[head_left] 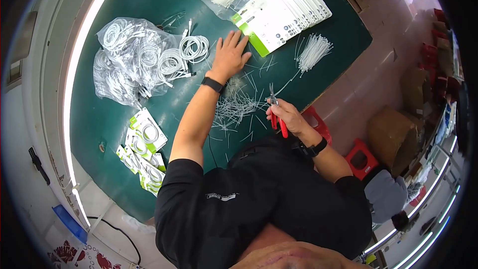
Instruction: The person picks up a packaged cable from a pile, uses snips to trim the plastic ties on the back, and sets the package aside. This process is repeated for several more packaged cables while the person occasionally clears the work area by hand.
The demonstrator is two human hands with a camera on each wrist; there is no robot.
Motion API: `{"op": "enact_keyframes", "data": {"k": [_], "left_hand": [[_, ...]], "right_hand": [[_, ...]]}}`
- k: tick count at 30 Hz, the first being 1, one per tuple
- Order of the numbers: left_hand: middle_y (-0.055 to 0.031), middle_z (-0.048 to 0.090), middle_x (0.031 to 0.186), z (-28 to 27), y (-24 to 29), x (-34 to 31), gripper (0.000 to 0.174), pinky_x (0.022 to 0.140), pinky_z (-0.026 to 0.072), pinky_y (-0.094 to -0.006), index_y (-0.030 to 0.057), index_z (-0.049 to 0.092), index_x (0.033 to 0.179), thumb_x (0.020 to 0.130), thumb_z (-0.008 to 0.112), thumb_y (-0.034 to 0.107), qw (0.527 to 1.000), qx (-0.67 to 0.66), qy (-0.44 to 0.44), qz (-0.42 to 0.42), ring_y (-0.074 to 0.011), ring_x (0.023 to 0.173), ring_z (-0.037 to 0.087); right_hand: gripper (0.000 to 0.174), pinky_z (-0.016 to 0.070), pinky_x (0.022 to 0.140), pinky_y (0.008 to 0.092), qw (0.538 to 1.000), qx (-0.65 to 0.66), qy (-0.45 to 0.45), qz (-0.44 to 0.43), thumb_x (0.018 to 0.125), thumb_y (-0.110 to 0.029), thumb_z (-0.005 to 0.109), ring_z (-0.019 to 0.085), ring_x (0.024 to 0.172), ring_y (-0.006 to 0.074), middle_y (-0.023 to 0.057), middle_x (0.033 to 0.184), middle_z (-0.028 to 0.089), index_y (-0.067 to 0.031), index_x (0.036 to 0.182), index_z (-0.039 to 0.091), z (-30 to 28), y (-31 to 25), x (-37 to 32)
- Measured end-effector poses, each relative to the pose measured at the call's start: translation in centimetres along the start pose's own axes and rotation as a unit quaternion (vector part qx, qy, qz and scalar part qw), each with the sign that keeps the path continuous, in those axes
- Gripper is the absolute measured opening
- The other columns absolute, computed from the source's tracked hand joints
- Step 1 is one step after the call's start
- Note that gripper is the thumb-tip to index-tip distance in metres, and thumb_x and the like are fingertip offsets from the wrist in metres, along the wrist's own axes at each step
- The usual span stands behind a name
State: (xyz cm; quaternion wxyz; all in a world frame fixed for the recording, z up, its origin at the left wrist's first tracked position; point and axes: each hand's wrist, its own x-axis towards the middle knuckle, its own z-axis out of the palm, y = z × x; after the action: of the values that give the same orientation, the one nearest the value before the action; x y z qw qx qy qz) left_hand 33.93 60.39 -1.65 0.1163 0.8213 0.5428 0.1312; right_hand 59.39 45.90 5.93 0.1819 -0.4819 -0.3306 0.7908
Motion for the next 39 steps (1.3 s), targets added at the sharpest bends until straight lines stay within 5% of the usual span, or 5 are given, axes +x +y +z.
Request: {"op": "enact_keyframes", "data": {"k": [7,10,14,31,39], "left_hand": [[-0.0185,0.048,0.15,-0.3,1.7,-5.5,0.06,0.113,0.0344,-0.0581,0.0079,0.051,0.143,0.093,0.068,0.036,0.975,-0.168,-0.112,0.09,-0.0386,0.143,0.039],[-0.0226,0.048,0.148,-0.5,0.6,-4.8,0.062,0.114,0.0332,-0.0573,0.006,0.051,0.143,0.093,0.067,0.038,0.993,-0.075,0.085,-0.018,-0.0399,0.141,0.041],[-0.0267,0.049,0.147,-0.5,-1.0,-3.1,0.068,0.114,0.033,-0.058,0.001,0.052,0.14,0.09,0.069,0.043,0.979,0.061,0.102,-0.164,-0.0417,0.139,0.043],[-0.0278,0.047,0.148,-1.2,1.9,-12.9,0.07,0.113,0.0347,-0.0557,-0.0027,0.05,0.141,0.089,0.072,0.039,0.966,0.034,0.086,-0.243,-0.0468,0.137,0.044],[-0.0288,0.046,0.148,0.8,5.0,-12.2,0.067,0.112,0.0373,-0.0533,-0.0018,0.052,0.14,0.089,0.072,0.036,0.984,-0.074,0.109,-0.118,-0.0484,0.137,0.044]], "right_hand": [[0.048,0.0504,0.081,0.0288,0.999,0.013,0.016,-0.033,0.103,-0.035,0.054,0.062,0.089,0.0139,0.006,0.098,0.063,0.0052,0.129,0.056,0.0,0.1,-0.3],[0.047,0.0504,0.081,0.0288,0.999,0.019,0.013,-0.039,0.103,-0.035,0.054,0.062,0.089,0.0139,0.0059,0.098,0.063,0.0047,0.129,0.056,0.0,0.5,-0.5],[0.044,0.0512,0.087,0.0299,0.999,0.009,-0.01,-0.032,0.106,-0.029,0.052,0.063,0.097,0.0161,0.0068,0.105,0.063,0.0021,0.137,0.052,0.0,0.4,-0.6],[0.047,0.0519,0.082,0.0289,0.999,0.011,-0.031,-0.031,0.105,-0.033,0.052,0.064,0.097,0.0155,0.0068,0.105,0.064,0.0018,0.138,0.051,1.1,1.2,-2.0],[0.048,0.0518,0.081,0.0284,0.999,0.001,-0.034,-0.029,0.106,-0.034,0.053,0.064,0.096,0.015,0.0065,0.105,0.065,0.0022,0.138,0.051,1.2,1.7,-2.7]]}}
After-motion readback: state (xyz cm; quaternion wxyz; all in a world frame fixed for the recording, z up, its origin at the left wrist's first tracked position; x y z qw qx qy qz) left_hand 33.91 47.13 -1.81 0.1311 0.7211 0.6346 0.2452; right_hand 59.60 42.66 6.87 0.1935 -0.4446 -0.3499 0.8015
